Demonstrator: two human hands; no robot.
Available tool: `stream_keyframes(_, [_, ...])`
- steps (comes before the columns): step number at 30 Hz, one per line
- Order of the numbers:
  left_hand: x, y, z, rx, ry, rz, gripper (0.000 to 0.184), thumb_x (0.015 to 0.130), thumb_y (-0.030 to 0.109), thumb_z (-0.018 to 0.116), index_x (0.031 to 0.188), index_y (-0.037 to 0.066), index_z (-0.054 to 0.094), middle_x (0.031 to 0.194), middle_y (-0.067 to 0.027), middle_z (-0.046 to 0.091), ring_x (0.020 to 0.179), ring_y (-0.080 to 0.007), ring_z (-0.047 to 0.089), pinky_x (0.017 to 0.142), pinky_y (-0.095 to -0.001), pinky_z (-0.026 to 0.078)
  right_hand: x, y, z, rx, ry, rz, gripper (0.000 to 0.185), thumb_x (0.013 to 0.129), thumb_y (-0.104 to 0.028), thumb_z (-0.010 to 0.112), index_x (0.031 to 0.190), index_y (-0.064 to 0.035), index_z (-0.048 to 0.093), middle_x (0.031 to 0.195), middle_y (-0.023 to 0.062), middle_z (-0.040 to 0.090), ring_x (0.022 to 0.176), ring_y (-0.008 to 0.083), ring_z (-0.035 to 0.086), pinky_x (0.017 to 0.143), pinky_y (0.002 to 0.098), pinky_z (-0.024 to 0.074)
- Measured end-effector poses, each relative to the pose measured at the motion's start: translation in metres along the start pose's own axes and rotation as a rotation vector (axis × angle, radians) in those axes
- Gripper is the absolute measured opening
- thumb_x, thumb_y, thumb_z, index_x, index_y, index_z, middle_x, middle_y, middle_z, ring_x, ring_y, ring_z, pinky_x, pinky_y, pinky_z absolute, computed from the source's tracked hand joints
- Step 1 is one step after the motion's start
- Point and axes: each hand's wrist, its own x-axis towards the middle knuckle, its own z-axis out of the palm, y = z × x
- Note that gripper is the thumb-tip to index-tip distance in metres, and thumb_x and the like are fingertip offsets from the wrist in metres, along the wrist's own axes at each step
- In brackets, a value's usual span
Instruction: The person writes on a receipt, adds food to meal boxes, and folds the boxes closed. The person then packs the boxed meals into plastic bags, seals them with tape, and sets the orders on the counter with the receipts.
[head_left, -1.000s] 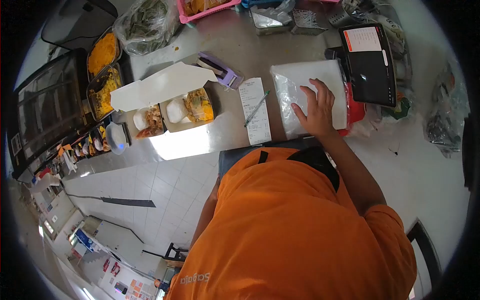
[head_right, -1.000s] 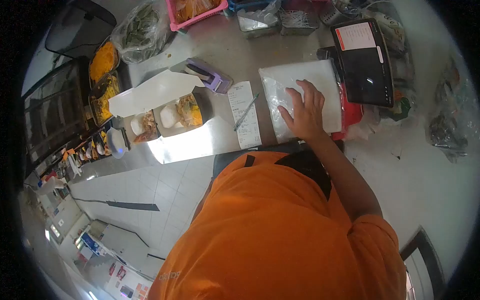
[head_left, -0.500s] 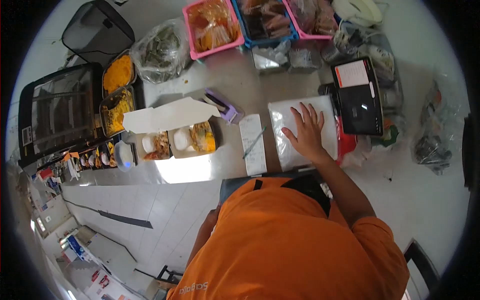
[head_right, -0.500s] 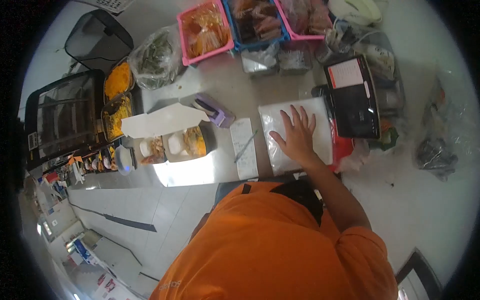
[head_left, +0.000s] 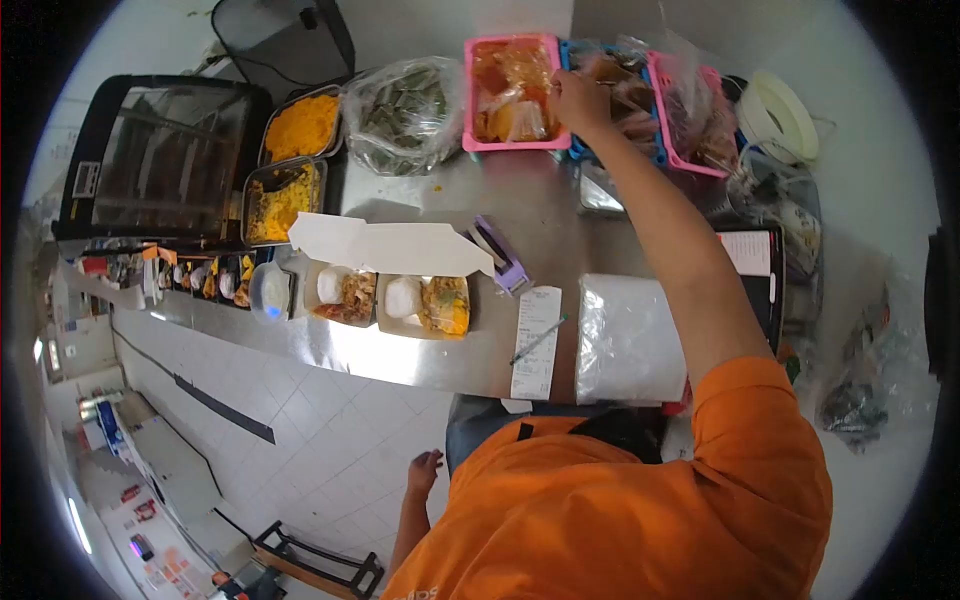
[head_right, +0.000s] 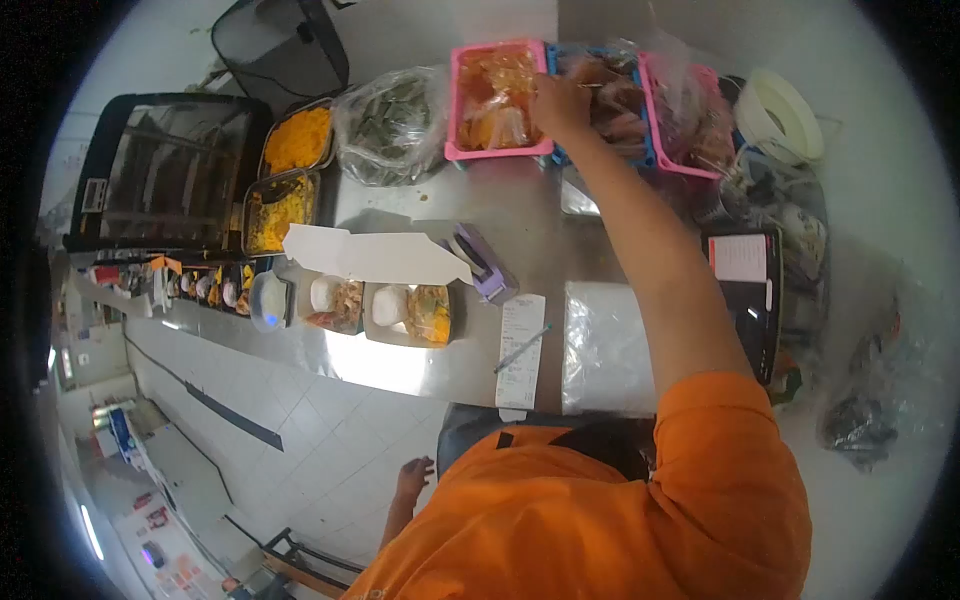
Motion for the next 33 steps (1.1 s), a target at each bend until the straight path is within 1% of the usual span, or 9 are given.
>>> stream_keyframes(7, [-0.079, -0.103, 0.032, -0.011, -0.068, -0.259, 0.046, 0.102, 0.039, 0.06, 0.115, -0.004, 0.072, 0.104, -0.0145, 0.077, 0.092, -0.0243, 0.073, 0.079, -0.0357, 0.057, 0.068, 0.019, 0.05, -0.376, -0.253, -0.094, 0.034, 0.092, -0.024, 0.067, 0.126, -0.0227, 0.073, 0.129, 0.0121, 0.069, 0.129, 0.0372, 0.058, 0.113, 0.0534, 0.0395])
stream_keyframes(12, [-0.078, -0.201, 0.051, 0.32, -0.13, 0.549, 0.042, 0.1, 0.034, 0.06, 0.118, -0.003, 0.071, 0.102, -0.0176, 0.076, 0.095, -0.0284, 0.071, 0.087, -0.0406, 0.056, 0.09, 0.006, 0.035, -0.435, -0.239, -0.1, 0.026, 0.094, -0.032, 0.072, 0.113, -0.0138, 0.073, 0.113, 0.0104, 0.072, 0.12, 0.0292, 0.062, 0.106, 0.0491, 0.0425])
stream_keyframes(14, [-0.068, -0.204, 0.053, 0.235, -0.088, 0.196, 0.039, 0.1, 0.032, 0.06, 0.116, -0.002, 0.072, 0.1, -0.0165, 0.076, 0.093, -0.0268, 0.071, 0.086, -0.0403, 0.056, 0.093, 0.021, 0.034, -0.199, -0.24, -0.192, 0.023, 0.095, -0.029, 0.072, 0.107, -0.0093, 0.07, 0.104, 0.0097, 0.072, 0.109, 0.0259, 0.065, 0.098, 0.0457, 0.0472])
stream_keyframes(15, [-0.062, -0.188, 0.055, 0.183, -0.064, 0.018, 0.037, 0.1, 0.031, 0.06, 0.115, -0.001, 0.073, 0.099, -0.0159, 0.076, 0.092, -0.026, 0.071, 0.085, -0.0402, 0.056, 0.095, 0.022, 0.023, 0.007, -0.246, -0.235, 0.021, 0.095, -0.027, 0.072, 0.103, -0.0074, 0.068, 0.099, 0.0092, 0.071, 0.102, 0.0242, 0.066, 0.093, 0.0434, 0.0493])
stream_keyframes(18, [-0.054, -0.12, 0.028, 0.292, 0.044, 0.171, 0.033, 0.102, 0.03, 0.06, 0.107, 0.0, 0.074, 0.096, -0.011, 0.077, 0.087, -0.0192, 0.073, 0.079, -0.0343, 0.056, 0.05, -0.024, -0.028, 0.368, -0.23, -0.318, 0.014, 0.094, -0.015, 0.071, 0.096, -0.003, 0.064, 0.088, 0.0073, 0.067, 0.083, 0.0174, 0.064, 0.077, 0.0333, 0.0519])
stream_keyframes(22, [-0.025, -0.016, 0.014, -0.242, 0.233, 0.078, 0.02, 0.102, 0.015, 0.063, 0.107, -0.004, 0.07, 0.097, -0.0116, 0.075, 0.085, -0.0188, 0.073, 0.079, -0.0323, 0.058, -0.082, -0.105, -0.084, 0.602, -0.359, -0.366, 0.012, 0.093, -0.012, 0.071, 0.093, -0.0018, 0.063, 0.083, 0.0042, 0.065, 0.078, 0.0129, 0.063, 0.074, 0.0313, 0.0522])
stream_keyframes(26, [0.003, 0.058, -0.005, -0.241, 0.167, 0.327, 0.015, 0.102, 0.009, 0.062, 0.105, -0.005, 0.069, 0.095, -0.0119, 0.074, 0.085, -0.0176, 0.072, 0.078, -0.0323, 0.059, -0.198, -0.171, -0.07, 0.723, -0.77, -0.235, 0.014, 0.09, -0.016, 0.072, 0.094, -0.0036, 0.065, 0.086, 0.0137, 0.07, 0.08, 0.0273, 0.069, 0.075, 0.038, 0.0542])
stream_keyframes(29, [0.01, 0.117, -0.013, -0.2, 0.063, 0.503, 0.015, 0.102, 0.01, 0.062, 0.104, -0.004, 0.069, 0.092, -0.0108, 0.074, 0.082, -0.0161, 0.071, 0.073, -0.0309, 0.058, -0.243, -0.202, -0.031, 0.226, -0.471, -0.255, 0.018, 0.089, -0.015, 0.076, 0.099, -0.0042, 0.065, 0.085, 0.0102, 0.071, 0.079, 0.0241, 0.07, 0.072, 0.0384, 0.0546])
stream_keyframes(33, [-0.023, 0.244, -0.001, 0.01, 0.069, 0.775, 0.028, 0.098, 0.013, 0.066, 0.124, 0.001, 0.062, 0.074, -0.0113, 0.069, 0.067, -0.0207, 0.069, 0.063, -0.0357, 0.053, -0.246, -0.204, -0.057, 0.425, -0.175, -0.131, 0.024, 0.089, -0.018, 0.077, 0.105, -0.0053, 0.065, 0.089, 0.0118, 0.072, 0.08, 0.0304, 0.07, 0.074, 0.0417, 0.0549])
